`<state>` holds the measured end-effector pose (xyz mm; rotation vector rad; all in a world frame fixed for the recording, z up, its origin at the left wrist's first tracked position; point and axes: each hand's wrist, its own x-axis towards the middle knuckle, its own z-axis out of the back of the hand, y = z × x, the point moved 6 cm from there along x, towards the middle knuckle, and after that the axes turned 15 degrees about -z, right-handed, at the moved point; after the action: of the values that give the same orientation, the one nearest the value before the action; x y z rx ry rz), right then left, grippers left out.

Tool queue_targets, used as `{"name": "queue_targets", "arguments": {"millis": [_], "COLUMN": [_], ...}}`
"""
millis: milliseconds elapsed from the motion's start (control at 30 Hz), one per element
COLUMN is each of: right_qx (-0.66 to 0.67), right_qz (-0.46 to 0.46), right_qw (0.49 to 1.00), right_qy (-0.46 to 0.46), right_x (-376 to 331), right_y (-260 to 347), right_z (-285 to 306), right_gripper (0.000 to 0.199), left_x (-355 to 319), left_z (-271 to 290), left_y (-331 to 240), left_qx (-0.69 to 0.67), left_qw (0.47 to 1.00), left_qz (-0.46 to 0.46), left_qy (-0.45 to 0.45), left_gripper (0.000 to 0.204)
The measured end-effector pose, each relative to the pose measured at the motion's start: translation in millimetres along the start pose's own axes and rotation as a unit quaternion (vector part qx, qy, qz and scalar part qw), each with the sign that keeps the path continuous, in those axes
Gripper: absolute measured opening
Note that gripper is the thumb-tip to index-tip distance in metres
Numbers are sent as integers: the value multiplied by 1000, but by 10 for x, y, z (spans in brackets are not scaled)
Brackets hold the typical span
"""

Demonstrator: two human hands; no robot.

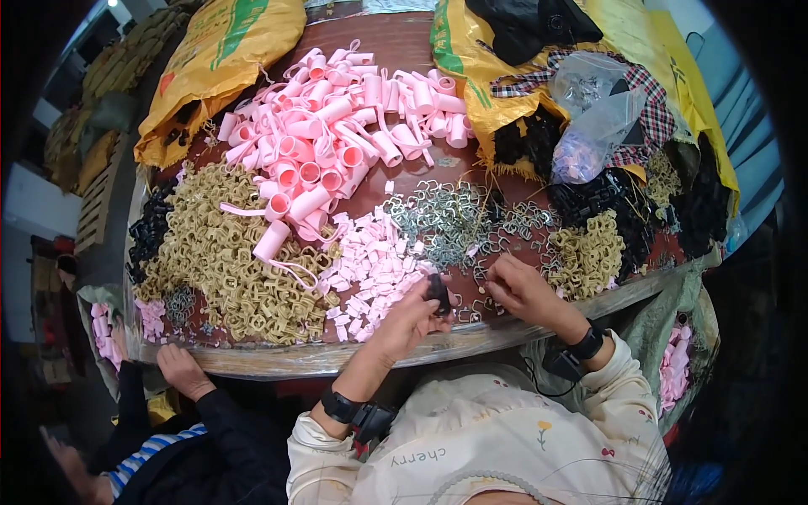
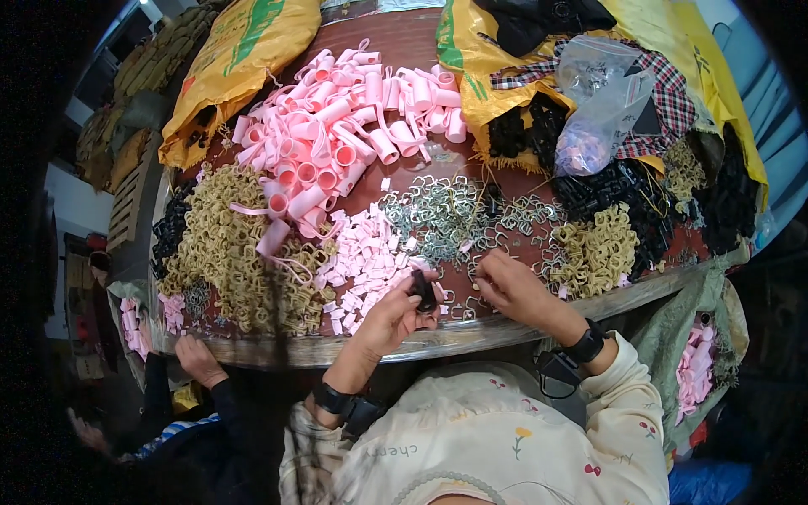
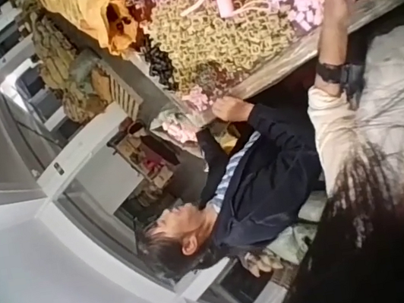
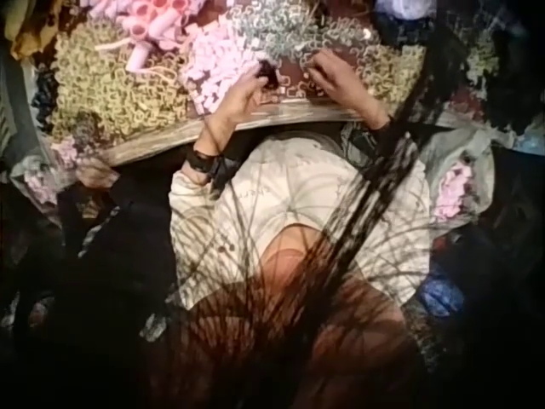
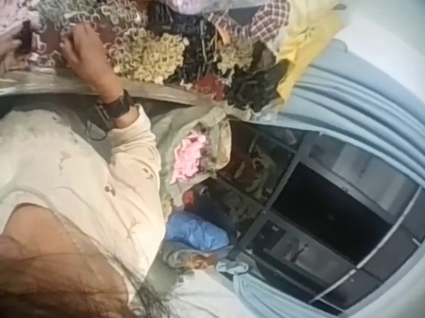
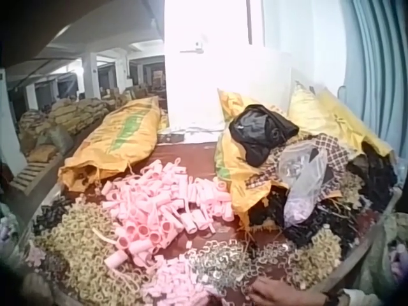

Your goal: Manually assembling small pink and black plastic components with metal fasteners at a factory workstation.

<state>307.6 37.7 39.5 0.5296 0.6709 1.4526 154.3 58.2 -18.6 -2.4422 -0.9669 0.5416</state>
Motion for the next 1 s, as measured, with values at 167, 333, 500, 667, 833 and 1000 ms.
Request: {"name": "queue_targets", "arguments": {"millis": [167,333,500,667,833,1000], "right_qx": [48,-33,-123,-143,-119,-33], "right_qz": [97,114,130,101,98,69], "right_qw": [994,993,984,984,987,996], "right_qy": [24,0,-11,34,44,54], "right_x": [-27,-46,-37,-5,11,97], "right_y": [453,584,589,593,615,590], "right_z": [-106,-220,-309,-375,-365,-348], "right_gripper": [10,10,12,12,12,8], "left_x": [-23,-74,-111,-167,-182,-144], "left_z": [-33,-8,56,95,19,100], "left_y": [39,66,71,135,107,56], "left_qx": [33,4,44,74,81,78], "left_qw": [999,1000,999,996,996,996], "left_qz": [-16,-7,22,43,43,51], "left_qy": [32,29,-8,-13,-2,16], "left_gripper": [36,32,28,28,29,28]}}
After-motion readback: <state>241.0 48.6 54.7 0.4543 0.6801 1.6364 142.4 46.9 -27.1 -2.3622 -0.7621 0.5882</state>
